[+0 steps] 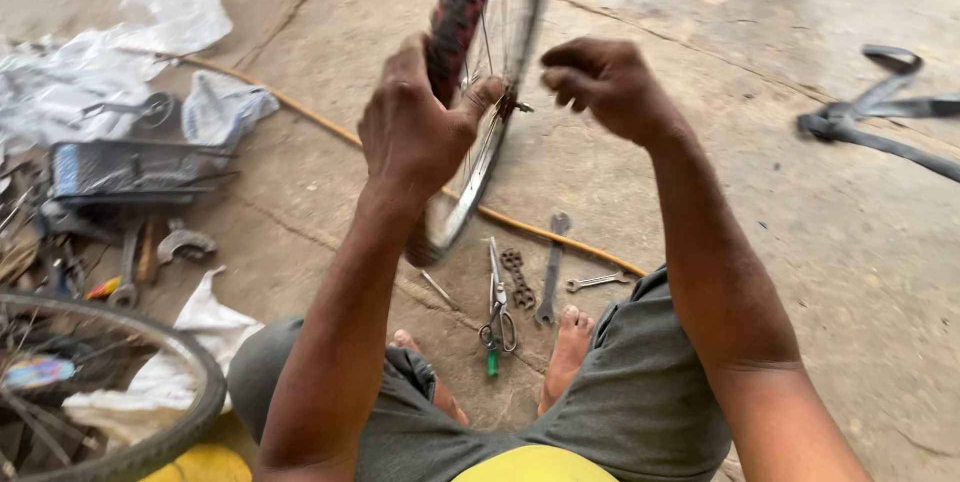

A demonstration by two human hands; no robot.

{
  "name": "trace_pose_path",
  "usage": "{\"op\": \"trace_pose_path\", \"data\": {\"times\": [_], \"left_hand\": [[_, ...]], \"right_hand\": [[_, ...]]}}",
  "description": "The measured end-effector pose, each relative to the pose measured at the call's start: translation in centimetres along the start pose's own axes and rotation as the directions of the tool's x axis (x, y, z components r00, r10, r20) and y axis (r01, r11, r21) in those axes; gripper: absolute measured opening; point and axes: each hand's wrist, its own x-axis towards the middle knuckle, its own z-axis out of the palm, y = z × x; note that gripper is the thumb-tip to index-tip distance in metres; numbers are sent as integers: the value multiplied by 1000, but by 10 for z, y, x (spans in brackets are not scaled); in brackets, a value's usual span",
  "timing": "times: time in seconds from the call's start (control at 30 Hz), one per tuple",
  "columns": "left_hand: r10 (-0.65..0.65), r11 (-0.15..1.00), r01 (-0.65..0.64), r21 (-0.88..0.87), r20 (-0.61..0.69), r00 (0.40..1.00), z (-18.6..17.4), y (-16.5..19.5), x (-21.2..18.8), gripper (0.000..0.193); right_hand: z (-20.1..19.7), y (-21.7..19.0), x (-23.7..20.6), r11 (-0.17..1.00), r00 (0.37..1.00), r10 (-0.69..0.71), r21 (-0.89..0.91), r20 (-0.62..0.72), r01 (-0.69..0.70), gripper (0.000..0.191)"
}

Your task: The person sits on the floor and works on a bicycle wheel, using a screwdriver to pry the tire bead off the rim. They remove the tire, inspect the inner tube, and then use the screwdriver to push the tire bead back onto the rim.

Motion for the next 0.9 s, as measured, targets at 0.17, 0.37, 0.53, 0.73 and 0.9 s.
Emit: {"op": "trace_pose_path", "data": {"times": [0.17,0.37,0.53,0.73,0.9], "left_hand": [[48,987,-12,159,-224,973,12,-57,15,68],[352,930,-294,223,-302,886,13,-121,9,71],[441,896,-409,173,-247,863,-1,-138,14,83],[206,978,-208,29,70,976,-13,-146,42,75],[84,988,-42,-148,294,952,-19,-164,69,70]], "right_hand": [[-10,39,20,989,902,-99,60,-421,137,32],[-25,46,43,679,586,-706,-616,-399,399,64],[-9,27,73,480,714,-699,-765,-39,429,74],[-12,22,97,438,879,-472,-846,70,303,85],[-14,17,111,518,962,-269,-836,44,183,89]]}}
